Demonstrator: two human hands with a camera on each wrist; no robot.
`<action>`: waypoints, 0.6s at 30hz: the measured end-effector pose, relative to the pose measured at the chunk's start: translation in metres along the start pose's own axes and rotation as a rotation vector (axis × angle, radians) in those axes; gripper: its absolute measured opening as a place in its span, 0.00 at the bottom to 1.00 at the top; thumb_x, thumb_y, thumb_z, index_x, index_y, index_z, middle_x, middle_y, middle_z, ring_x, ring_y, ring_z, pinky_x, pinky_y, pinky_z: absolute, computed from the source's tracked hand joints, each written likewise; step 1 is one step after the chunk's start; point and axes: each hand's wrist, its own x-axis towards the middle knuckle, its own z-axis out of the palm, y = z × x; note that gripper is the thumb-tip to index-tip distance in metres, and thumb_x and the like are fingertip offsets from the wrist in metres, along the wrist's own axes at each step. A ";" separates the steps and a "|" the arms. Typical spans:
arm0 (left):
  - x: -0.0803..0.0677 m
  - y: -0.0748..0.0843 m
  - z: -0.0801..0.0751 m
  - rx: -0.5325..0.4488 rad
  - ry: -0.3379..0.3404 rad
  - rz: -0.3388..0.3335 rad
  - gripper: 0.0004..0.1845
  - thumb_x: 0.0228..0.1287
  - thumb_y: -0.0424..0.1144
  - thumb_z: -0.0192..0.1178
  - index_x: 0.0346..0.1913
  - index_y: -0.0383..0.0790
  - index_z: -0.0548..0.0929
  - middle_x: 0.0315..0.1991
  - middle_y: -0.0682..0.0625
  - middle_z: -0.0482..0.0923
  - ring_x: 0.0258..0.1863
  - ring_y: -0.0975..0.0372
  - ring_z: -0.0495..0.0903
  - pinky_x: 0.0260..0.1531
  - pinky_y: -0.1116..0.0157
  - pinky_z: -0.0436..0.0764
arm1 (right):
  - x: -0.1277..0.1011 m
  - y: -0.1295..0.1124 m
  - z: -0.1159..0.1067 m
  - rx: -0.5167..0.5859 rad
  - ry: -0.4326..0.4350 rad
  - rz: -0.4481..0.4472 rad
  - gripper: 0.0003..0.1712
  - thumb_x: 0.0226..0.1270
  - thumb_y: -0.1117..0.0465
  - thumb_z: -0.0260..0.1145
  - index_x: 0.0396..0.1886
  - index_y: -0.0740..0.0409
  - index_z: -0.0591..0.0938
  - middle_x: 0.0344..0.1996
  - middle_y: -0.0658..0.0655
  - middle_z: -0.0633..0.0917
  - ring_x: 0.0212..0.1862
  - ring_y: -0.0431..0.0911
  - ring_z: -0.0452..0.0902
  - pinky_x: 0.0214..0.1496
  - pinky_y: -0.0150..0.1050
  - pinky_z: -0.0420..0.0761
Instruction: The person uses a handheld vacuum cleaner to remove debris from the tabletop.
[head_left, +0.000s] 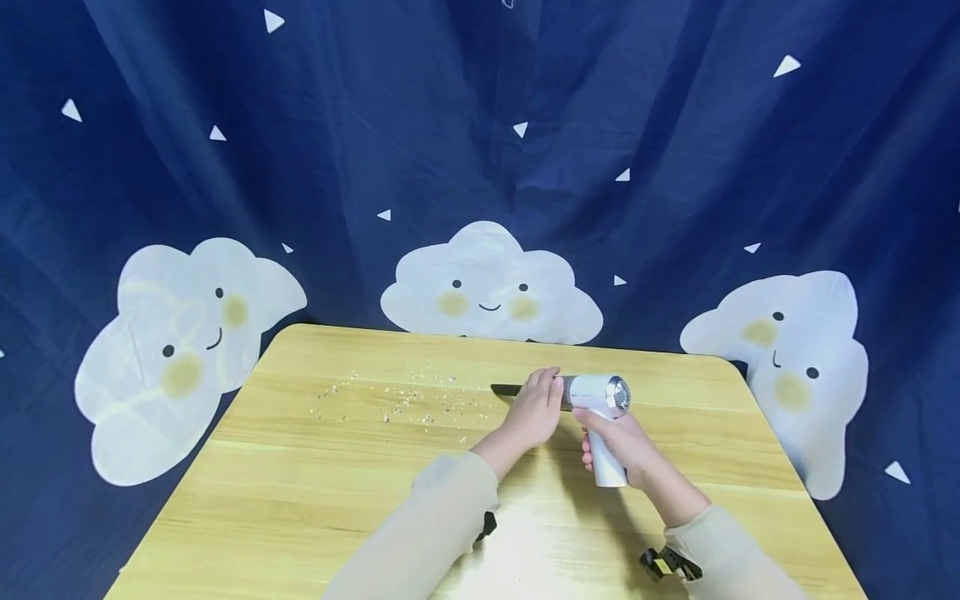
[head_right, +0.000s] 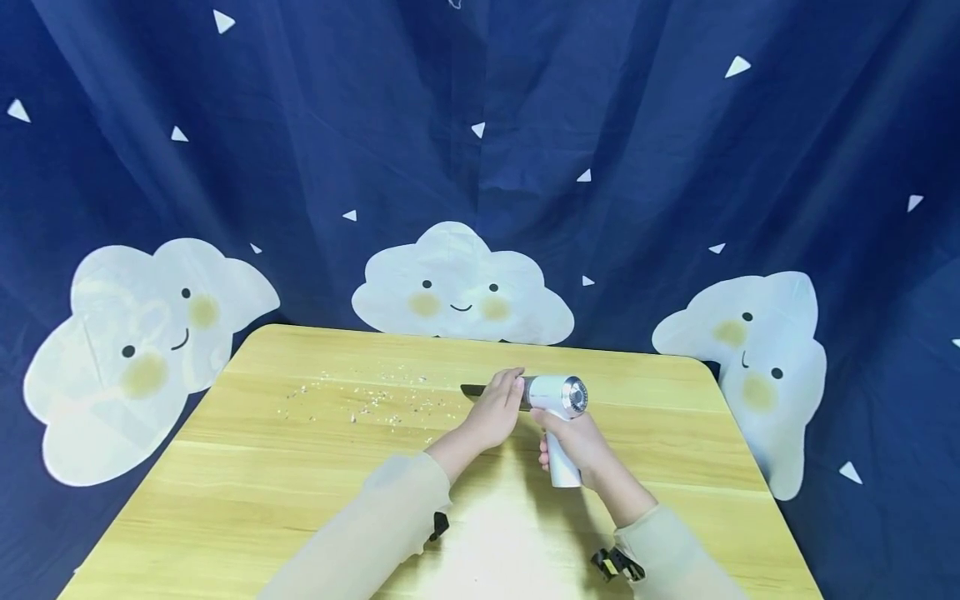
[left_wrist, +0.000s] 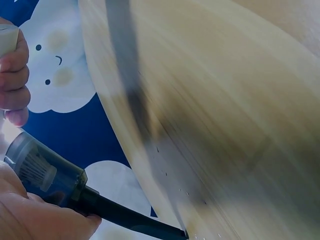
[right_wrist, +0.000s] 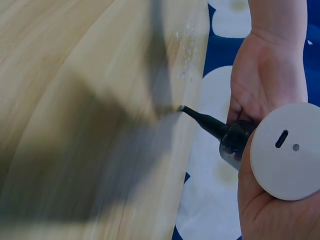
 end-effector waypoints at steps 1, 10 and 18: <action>0.000 -0.001 0.000 0.003 -0.001 -0.001 0.31 0.83 0.53 0.25 0.77 0.41 0.59 0.76 0.41 0.58 0.74 0.49 0.59 0.72 0.51 0.61 | 0.000 0.001 0.001 0.003 -0.001 0.000 0.16 0.70 0.53 0.66 0.39 0.61 0.72 0.19 0.55 0.78 0.19 0.44 0.77 0.23 0.38 0.82; 0.000 -0.007 -0.004 0.017 0.016 -0.007 0.31 0.83 0.52 0.25 0.77 0.41 0.60 0.75 0.40 0.59 0.74 0.48 0.60 0.72 0.51 0.61 | 0.004 0.004 0.010 0.030 -0.001 -0.009 0.16 0.70 0.53 0.65 0.37 0.61 0.72 0.18 0.55 0.78 0.19 0.44 0.77 0.24 0.38 0.82; 0.001 -0.015 -0.007 0.032 0.013 0.001 0.32 0.82 0.54 0.24 0.77 0.41 0.60 0.75 0.41 0.59 0.74 0.49 0.60 0.73 0.51 0.60 | 0.007 0.008 0.019 0.059 0.014 -0.006 0.15 0.72 0.54 0.64 0.34 0.61 0.73 0.17 0.55 0.78 0.18 0.44 0.77 0.23 0.38 0.82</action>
